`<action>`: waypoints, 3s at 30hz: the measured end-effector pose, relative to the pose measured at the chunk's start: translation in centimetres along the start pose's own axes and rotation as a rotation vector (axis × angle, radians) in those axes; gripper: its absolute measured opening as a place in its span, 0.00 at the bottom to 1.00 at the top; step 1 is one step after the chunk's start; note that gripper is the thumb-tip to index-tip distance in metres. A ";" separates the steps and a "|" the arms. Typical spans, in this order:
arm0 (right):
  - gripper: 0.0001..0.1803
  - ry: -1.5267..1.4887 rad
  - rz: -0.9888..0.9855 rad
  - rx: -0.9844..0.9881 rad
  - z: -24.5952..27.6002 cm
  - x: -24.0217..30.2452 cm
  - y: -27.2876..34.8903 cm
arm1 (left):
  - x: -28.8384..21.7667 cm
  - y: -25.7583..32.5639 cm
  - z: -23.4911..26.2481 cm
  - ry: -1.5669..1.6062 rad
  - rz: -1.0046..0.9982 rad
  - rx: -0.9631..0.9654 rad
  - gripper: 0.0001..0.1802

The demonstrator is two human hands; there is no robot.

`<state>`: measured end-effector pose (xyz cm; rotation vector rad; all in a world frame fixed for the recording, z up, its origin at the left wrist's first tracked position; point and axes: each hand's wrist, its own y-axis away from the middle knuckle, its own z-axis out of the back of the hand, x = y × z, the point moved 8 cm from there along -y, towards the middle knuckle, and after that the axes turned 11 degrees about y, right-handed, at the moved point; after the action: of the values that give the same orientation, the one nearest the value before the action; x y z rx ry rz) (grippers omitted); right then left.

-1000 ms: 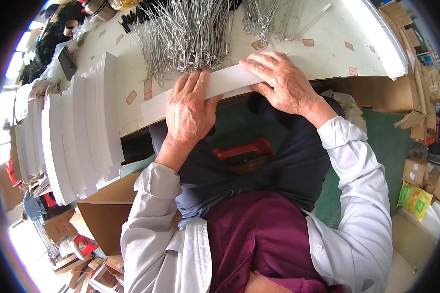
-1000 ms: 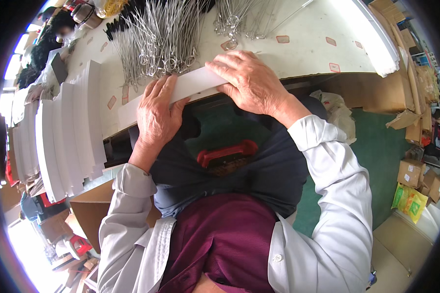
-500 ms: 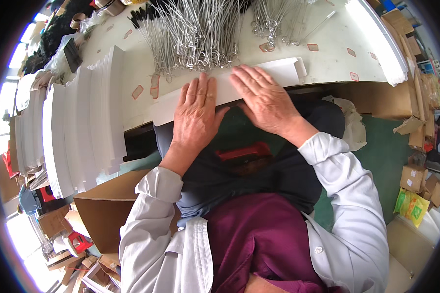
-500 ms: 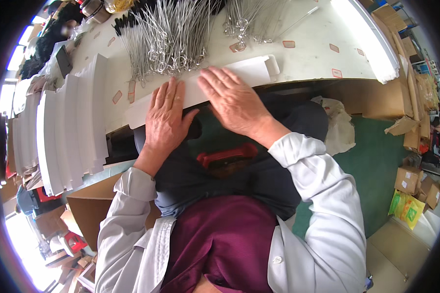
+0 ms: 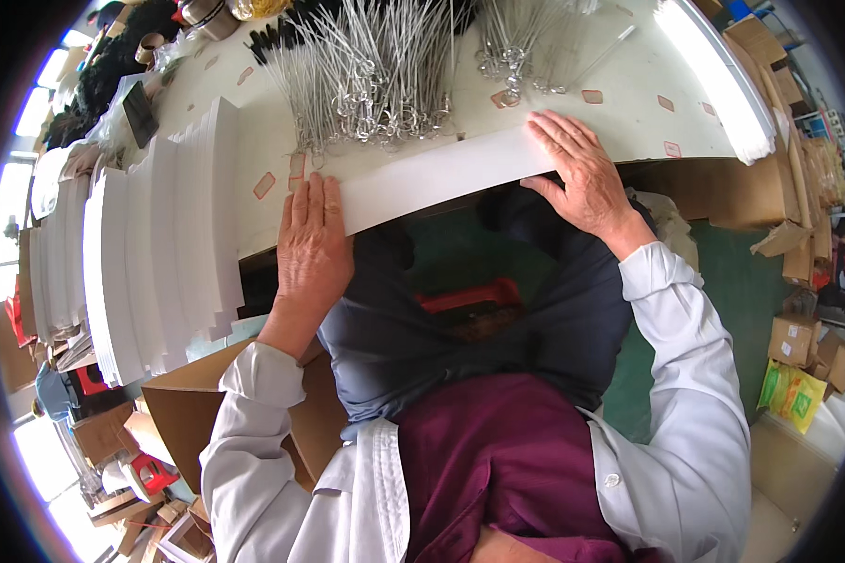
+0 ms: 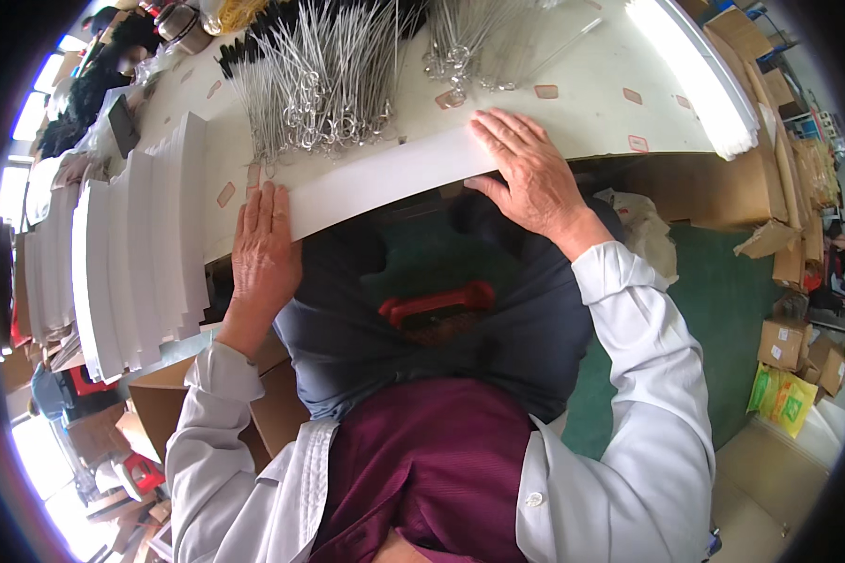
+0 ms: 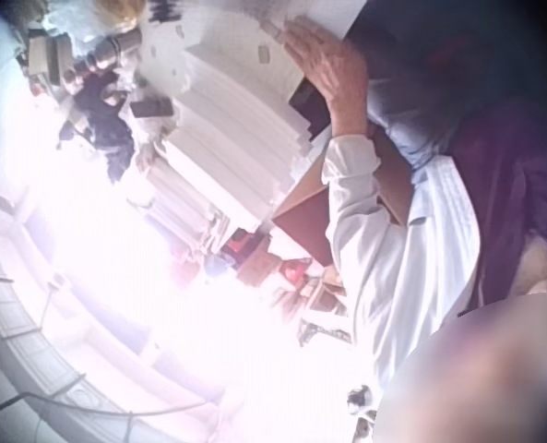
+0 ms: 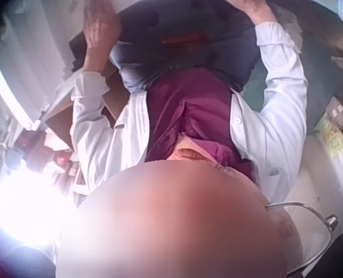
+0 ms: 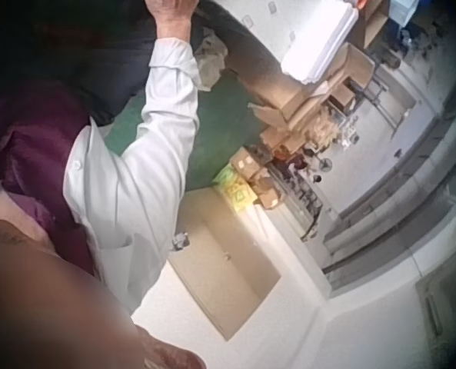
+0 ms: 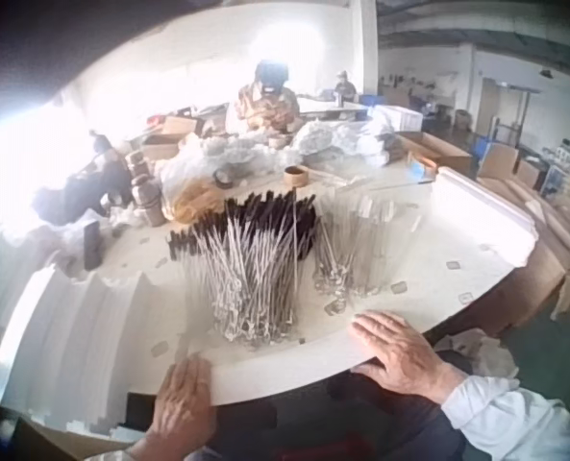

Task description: Packing several long-handled wire brushes into a white paper or cardboard sleeve.

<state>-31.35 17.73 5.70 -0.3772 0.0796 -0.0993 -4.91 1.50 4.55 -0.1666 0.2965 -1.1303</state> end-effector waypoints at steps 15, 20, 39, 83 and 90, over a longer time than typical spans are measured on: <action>0.22 -0.364 0.143 -0.186 5.1 10.5 0.3 | -8.3 -0.9 0.8 0.771 0.238 0.552 0.37; 0.24 -0.407 -0.184 -0.341 5.4 7.8 3.8 | -8.1 0.3 1.0 0.734 0.269 0.427 0.31; 0.13 -1.327 -0.544 0.165 -2.0 12.8 6.6 | -10.6 2.9 -1.9 0.880 0.250 0.348 0.40; 0.08 -1.280 -0.731 0.103 -2.9 14.4 8.0 | -11.9 5.4 -4.1 0.769 0.276 0.224 0.42; 0.07 -1.452 -0.862 0.179 -4.2 13.8 8.8 | -12.0 5.6 -3.7 0.757 0.321 0.186 0.31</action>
<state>-17.35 22.81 -2.30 -0.2091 -1.5298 -0.6512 -5.96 14.84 1.26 0.4743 0.8526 -0.8557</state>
